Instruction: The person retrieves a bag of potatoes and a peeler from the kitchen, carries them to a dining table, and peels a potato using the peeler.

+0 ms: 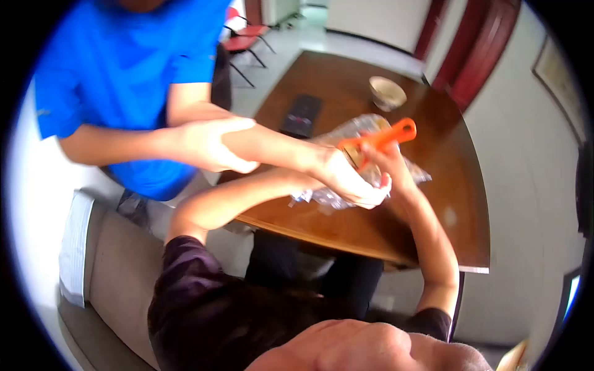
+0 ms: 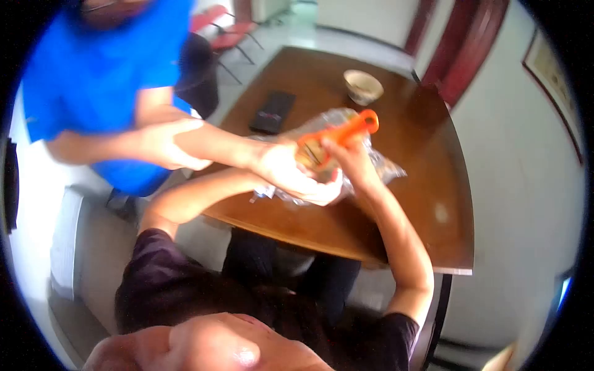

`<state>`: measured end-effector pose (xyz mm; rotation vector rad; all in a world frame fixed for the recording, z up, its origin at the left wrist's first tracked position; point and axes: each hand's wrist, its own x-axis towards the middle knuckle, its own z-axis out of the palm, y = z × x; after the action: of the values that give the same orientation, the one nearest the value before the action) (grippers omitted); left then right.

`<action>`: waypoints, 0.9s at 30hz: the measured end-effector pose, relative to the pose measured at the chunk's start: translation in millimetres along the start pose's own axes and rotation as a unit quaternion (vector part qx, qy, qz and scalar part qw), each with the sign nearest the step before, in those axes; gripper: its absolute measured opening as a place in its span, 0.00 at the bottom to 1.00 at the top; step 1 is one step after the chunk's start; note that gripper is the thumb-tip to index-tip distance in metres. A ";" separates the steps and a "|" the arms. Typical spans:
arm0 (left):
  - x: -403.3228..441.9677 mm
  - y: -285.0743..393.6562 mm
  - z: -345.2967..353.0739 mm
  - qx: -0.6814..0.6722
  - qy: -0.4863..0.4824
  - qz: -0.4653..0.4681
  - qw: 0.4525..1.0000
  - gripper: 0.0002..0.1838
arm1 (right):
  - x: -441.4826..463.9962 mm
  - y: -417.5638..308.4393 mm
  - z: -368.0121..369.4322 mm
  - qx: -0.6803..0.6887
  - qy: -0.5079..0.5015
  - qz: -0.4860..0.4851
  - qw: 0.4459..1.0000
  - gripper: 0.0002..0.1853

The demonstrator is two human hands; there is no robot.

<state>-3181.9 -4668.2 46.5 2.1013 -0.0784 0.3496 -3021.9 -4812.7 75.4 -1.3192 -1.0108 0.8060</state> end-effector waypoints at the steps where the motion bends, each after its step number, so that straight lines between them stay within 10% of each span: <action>1: -2.7 -26.9 12.1 0.115 -0.013 0.038 0.993 0.16 | 5.5 18.3 -4.5 -0.016 -0.011 -0.008 1.000 0.22; 13: -3.8 11.6 3.1 0.267 0.181 0.021 0.946 0.42 | 33.8 19.2 -48.4 0.280 0.085 0.093 0.952 0.13; 21: -1.7 27.6 6.3 0.216 0.171 -0.007 0.961 0.43 | 7.9 -1.3 18.6 0.017 0.017 -0.004 1.000 0.16; 27: -4.0 6.5 11.4 0.253 0.183 0.011 0.950 0.43 | 30.9 11.1 -12.3 0.085 0.083 0.089 0.989 0.16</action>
<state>-3184.5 -4681.6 45.1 2.4978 0.2330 0.8403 -2998.0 -4787.8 68.8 -1.3188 -0.6842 0.8805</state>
